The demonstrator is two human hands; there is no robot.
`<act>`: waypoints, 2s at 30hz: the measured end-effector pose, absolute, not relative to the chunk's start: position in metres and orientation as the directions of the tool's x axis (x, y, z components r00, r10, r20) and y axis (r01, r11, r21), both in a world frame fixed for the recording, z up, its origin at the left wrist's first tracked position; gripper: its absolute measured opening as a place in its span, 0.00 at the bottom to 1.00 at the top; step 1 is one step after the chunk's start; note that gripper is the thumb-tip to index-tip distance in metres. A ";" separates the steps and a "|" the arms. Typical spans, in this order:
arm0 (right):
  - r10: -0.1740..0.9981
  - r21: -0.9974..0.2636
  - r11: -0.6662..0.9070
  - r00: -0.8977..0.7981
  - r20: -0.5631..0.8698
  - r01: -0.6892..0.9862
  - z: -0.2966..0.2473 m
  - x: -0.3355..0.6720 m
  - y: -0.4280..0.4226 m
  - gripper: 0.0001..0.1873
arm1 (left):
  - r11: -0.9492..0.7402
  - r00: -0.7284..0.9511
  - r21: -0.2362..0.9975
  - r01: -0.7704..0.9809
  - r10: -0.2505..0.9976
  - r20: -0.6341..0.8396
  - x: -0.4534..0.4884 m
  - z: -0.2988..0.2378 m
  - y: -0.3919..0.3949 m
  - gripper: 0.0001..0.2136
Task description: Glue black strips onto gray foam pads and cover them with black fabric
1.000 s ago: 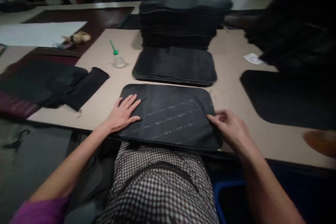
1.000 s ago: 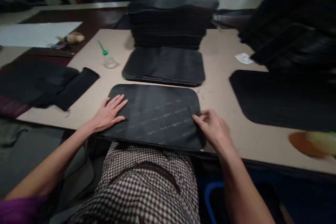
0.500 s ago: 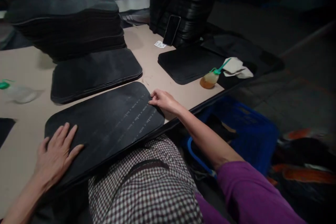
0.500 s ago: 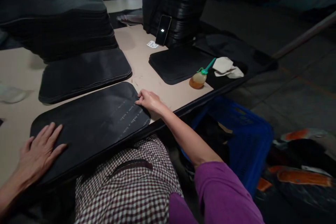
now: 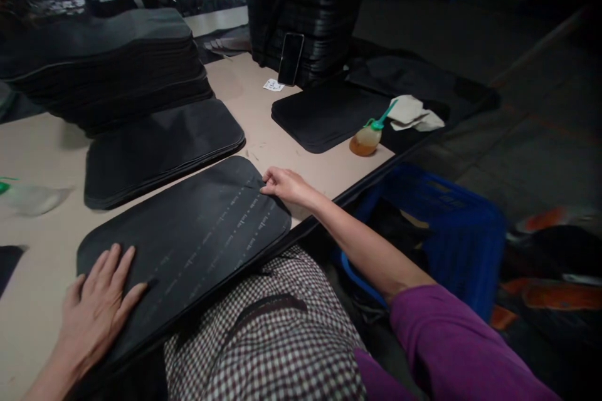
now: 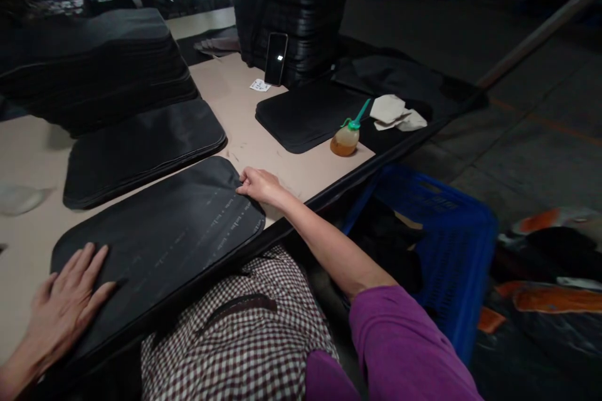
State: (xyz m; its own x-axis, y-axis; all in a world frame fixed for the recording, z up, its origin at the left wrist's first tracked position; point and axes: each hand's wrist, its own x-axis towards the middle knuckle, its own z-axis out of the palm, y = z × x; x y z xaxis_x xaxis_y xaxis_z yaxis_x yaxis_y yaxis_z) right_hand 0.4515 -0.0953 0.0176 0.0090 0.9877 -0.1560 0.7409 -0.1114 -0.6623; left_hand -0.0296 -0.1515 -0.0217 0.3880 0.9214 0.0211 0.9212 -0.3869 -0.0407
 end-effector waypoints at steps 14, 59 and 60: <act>0.982 -0.629 -0.110 -0.013 -0.188 0.770 0.021 0.451 -0.096 0.12 | -0.354 0.355 -0.047 0.934 0.935 0.010 -0.035 -0.028 -0.149 0.32; 0.986 -0.579 -0.036 -0.065 -0.152 0.814 0.017 0.455 -0.095 0.10 | -0.358 0.357 -0.045 0.932 0.933 -0.039 -0.019 -0.014 -0.154 0.33; 0.987 -0.581 -0.039 -0.061 -0.151 0.813 0.017 0.455 -0.096 0.10 | -0.361 0.359 -0.046 0.932 0.933 -0.038 -0.020 -0.015 -0.154 0.33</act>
